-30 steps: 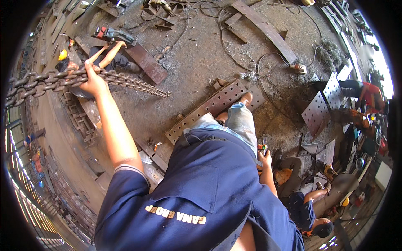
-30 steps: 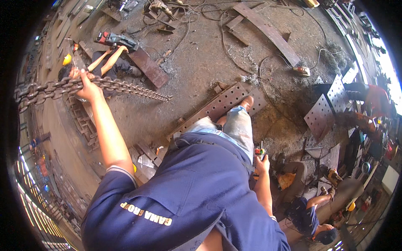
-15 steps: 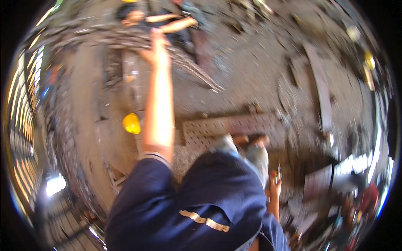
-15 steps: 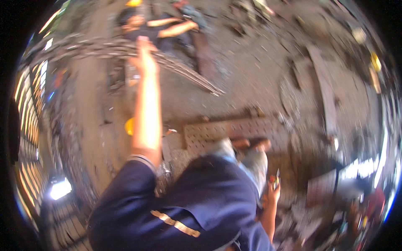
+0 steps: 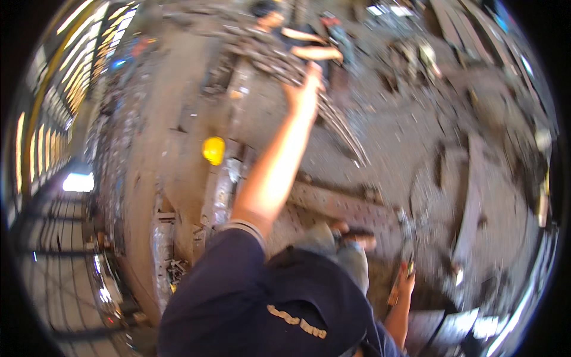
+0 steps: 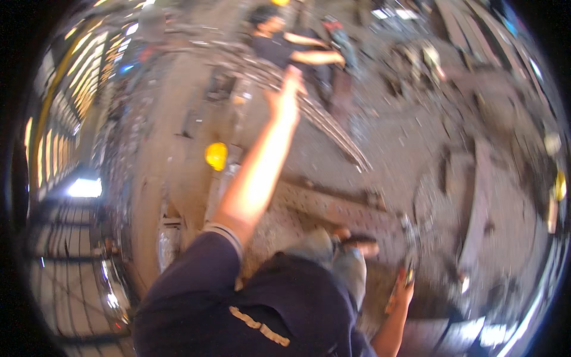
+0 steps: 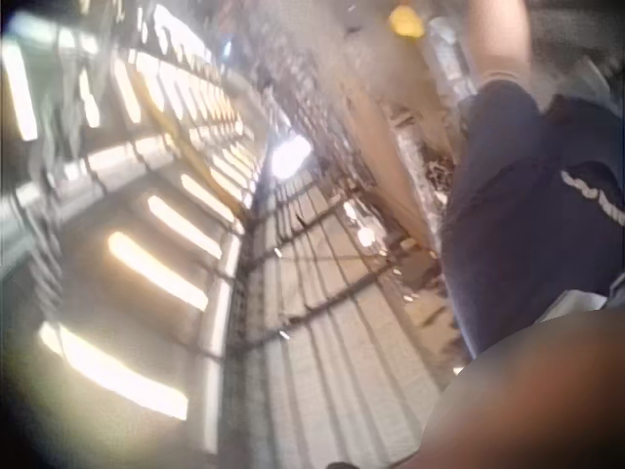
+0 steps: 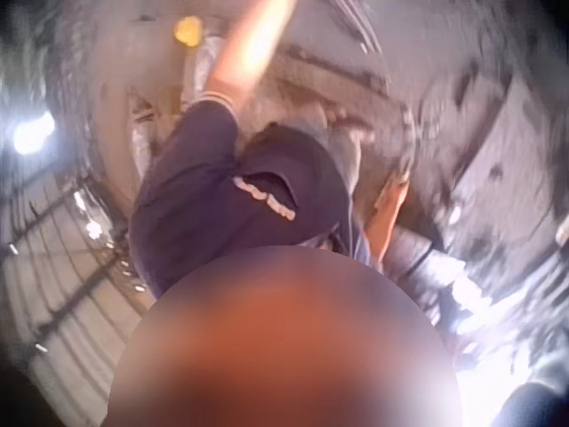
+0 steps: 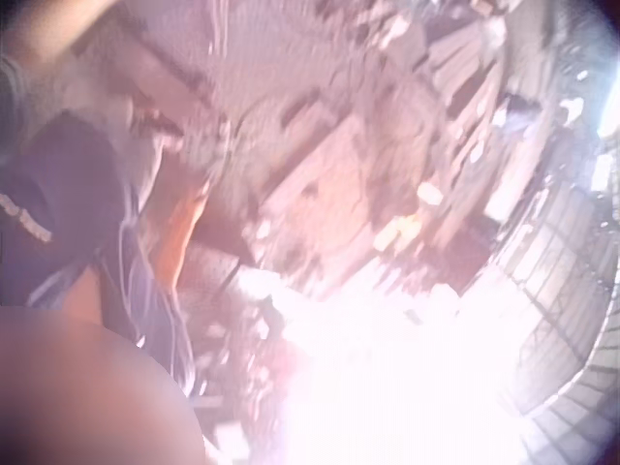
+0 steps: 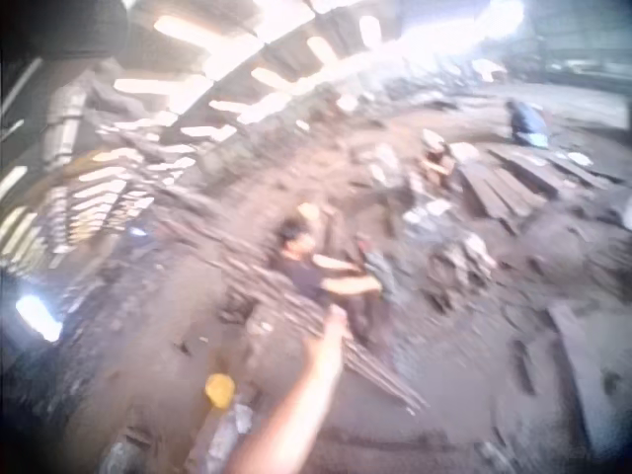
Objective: The person operates a chain hoist using a handheld remote to lift and reposition perforated metal plates on the workshop floor. The person guides the chain with one hand while holding the remote in the other, coordinating with coworkers who are welding nearby.
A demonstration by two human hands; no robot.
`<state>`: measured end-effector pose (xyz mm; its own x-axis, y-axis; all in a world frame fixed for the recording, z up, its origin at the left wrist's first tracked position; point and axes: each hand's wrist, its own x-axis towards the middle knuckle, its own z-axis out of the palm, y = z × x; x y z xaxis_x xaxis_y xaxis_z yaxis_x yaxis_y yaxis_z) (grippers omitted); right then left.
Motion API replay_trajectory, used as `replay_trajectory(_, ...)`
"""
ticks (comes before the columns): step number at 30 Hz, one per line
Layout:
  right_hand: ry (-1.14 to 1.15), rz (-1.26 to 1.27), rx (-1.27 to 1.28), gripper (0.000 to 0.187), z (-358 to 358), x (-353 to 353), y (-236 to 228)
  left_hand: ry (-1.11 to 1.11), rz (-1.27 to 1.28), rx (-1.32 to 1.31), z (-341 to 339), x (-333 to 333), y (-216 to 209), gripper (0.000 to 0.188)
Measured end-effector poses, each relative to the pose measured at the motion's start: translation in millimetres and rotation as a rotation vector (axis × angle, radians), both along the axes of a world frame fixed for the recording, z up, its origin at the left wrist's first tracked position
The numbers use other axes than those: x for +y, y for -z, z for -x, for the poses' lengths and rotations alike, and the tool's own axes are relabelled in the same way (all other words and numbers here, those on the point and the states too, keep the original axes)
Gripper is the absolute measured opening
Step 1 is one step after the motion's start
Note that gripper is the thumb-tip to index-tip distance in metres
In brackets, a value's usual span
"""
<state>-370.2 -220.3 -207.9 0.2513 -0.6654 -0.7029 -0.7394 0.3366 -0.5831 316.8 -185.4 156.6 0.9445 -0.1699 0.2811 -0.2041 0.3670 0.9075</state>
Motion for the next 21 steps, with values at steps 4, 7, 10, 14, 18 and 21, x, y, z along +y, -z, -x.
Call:
replay_trajectory(4, 0.038, 0.149, 0.167, 0.096, 62, -26, -20, 0.004, -0.003, -0.041, 36, -11, 1, 0.02)
replay_trajectory(7, 0.236, 0.049, 0.174, 0.093, 100, -12, -22, -0.003, -0.004, -0.019, 61, -8, -8, 0.022)
replay_trajectory(10, 0.15, 0.0, 0.371, 0.09, 144, 14, -7, -0.069, 0.005, 0.093, 75, -4, -23, 0.022)
replay_trajectory(14, 0.005, -0.159, 0.566, 0.104, 190, 71, 27, -0.158, -0.062, 0.106, 106, 22, -27, 0.022)
replay_trajectory(18, -0.082, -0.105, 0.504, 0.09, 196, 97, 42, -0.117, -0.109, 0.157, 128, 39, -33, 0.024)
replay_trajectory(21, 0.021, -0.049, 0.379, 0.092, 172, 86, 48, -0.126, -0.086, 0.129, 146, 36, -41, 0.025)
